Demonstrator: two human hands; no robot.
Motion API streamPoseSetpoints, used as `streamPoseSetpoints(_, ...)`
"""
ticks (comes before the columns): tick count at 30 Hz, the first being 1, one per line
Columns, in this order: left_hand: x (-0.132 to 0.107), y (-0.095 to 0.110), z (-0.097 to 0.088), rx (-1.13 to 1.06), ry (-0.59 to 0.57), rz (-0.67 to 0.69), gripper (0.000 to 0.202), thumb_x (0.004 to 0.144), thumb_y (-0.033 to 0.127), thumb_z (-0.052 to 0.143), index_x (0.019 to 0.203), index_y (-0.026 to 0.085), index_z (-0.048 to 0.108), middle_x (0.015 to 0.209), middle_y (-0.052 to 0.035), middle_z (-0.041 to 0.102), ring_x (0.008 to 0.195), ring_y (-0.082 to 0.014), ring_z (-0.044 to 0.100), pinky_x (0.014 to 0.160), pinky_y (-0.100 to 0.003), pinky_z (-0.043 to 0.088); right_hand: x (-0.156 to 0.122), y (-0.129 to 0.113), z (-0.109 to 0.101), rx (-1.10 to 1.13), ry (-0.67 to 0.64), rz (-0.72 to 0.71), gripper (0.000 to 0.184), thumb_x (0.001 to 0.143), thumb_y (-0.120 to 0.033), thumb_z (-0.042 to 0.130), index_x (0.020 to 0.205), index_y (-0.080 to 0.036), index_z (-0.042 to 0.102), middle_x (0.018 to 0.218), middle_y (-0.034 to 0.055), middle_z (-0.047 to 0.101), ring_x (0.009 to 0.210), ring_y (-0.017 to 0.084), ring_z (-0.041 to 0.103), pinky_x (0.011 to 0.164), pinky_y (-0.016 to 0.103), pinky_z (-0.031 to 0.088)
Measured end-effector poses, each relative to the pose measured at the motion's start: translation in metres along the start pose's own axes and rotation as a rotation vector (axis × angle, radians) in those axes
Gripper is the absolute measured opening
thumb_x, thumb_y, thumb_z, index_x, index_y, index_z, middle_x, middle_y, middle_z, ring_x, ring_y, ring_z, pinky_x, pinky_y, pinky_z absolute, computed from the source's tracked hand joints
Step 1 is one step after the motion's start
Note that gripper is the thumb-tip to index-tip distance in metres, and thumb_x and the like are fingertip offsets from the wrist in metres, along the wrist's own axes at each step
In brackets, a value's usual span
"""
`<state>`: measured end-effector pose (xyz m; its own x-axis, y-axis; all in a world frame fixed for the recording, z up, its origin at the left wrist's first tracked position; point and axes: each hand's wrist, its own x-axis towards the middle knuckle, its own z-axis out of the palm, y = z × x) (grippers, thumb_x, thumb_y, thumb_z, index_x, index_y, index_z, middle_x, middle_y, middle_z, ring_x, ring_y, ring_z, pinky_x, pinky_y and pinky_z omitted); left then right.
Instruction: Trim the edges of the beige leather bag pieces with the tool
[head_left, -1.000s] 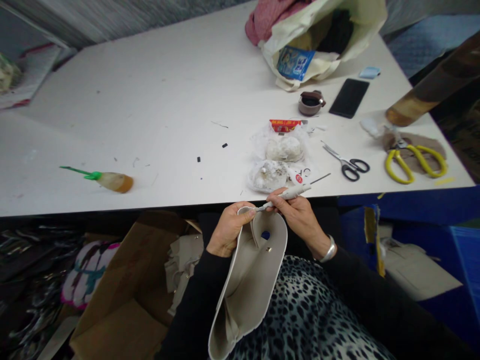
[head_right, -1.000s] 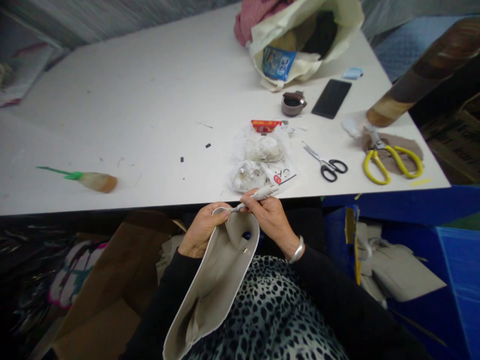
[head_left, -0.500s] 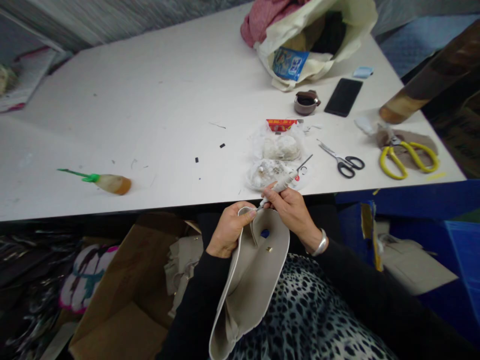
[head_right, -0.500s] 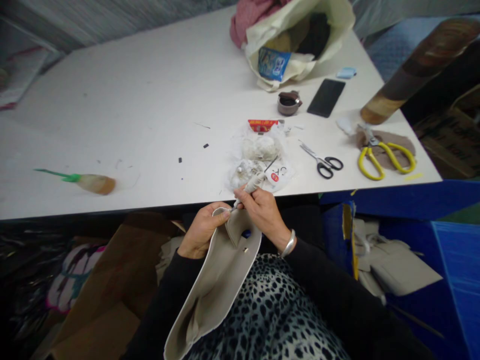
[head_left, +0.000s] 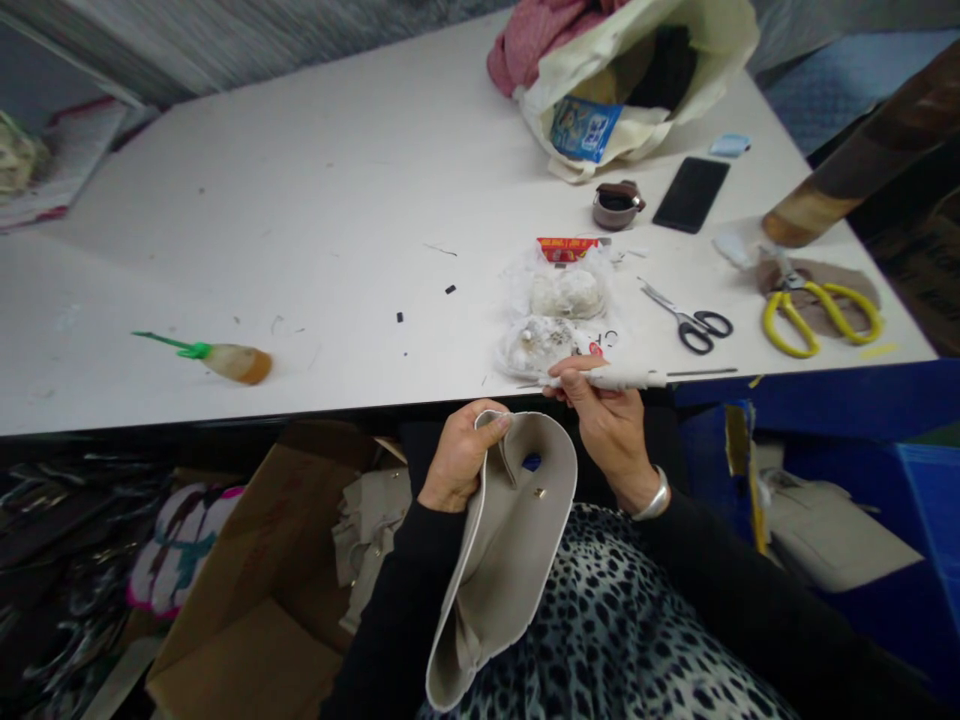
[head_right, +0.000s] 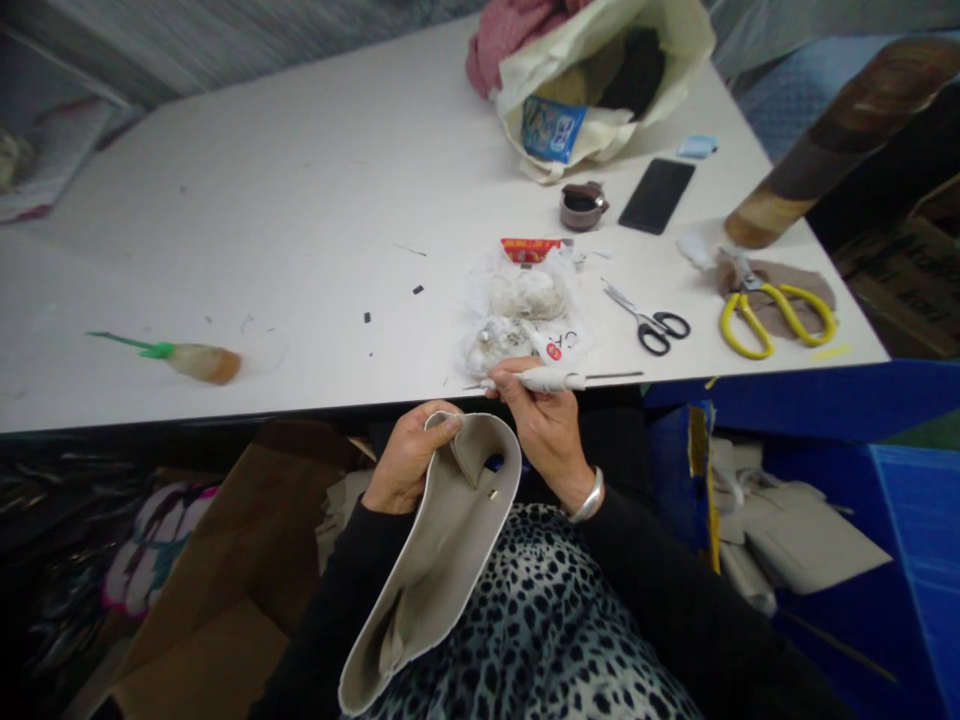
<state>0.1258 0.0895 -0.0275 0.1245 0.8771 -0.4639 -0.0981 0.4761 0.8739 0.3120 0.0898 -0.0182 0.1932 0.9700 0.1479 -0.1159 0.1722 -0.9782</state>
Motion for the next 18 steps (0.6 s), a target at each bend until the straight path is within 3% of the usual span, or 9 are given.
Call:
streamPoseSetpoints(5,-0.004,0.001,0.001,0.015,0.014,0.026,0.037,0.069,0.043,0.090,0.081,0.015,0.069,0.066,0.0013,0.062,0.059,-0.0114,0.051,0.059,-0.024,0.039,-0.010,-0.006,-0.007,-0.035,-0.081,0.043,0.031,0.108,-0.045,0.055,0.130,-0.027,0.066,0.097,0.0049,0.078,0.081,0.019,0.072,0.076,0.035,0.058)
streamPoseSetpoints(9,-0.009,0.002,0.001,0.077,0.030,0.071,0.035,0.072,0.044,0.088,0.082,0.015,0.071,0.067,0.0011,0.062,0.060,-0.0121,0.051,0.060,-0.024,0.039,-0.014,-0.008,-0.009,-0.107,-0.101,-0.005,0.023,0.108,-0.043,0.054,0.117,-0.026,0.067,0.099,0.0041,0.077,0.087,0.019,0.073,0.083,0.036,0.058)
streamPoseSetpoints(12,-0.015,0.004,0.001,0.138,0.043,0.114,0.032,0.075,0.043,0.086,0.081,0.016,0.072,0.068,0.0011,0.062,0.062,-0.0124,0.051,0.061,-0.024,0.040,-0.017,-0.007,-0.011,-0.238,-0.224,-0.088,0.017,0.103,-0.041,0.064,0.109,-0.026,0.065,0.105,0.0037,0.073,0.094,0.019,0.069,0.086,0.033,0.054)
streamPoseSetpoints(18,-0.027,0.010,0.009,0.240,0.059,0.169,0.023,0.076,0.036,0.084,0.081,0.016,0.074,0.071,0.0004,0.064,0.064,-0.0126,0.053,0.061,-0.024,0.041,-0.022,-0.008,-0.013,-0.470,-0.472,-0.223,0.035,0.092,-0.041,0.079,0.113,-0.024,0.056,0.106,0.0038,0.066,0.092,0.020,0.062,0.081,0.031,0.047)
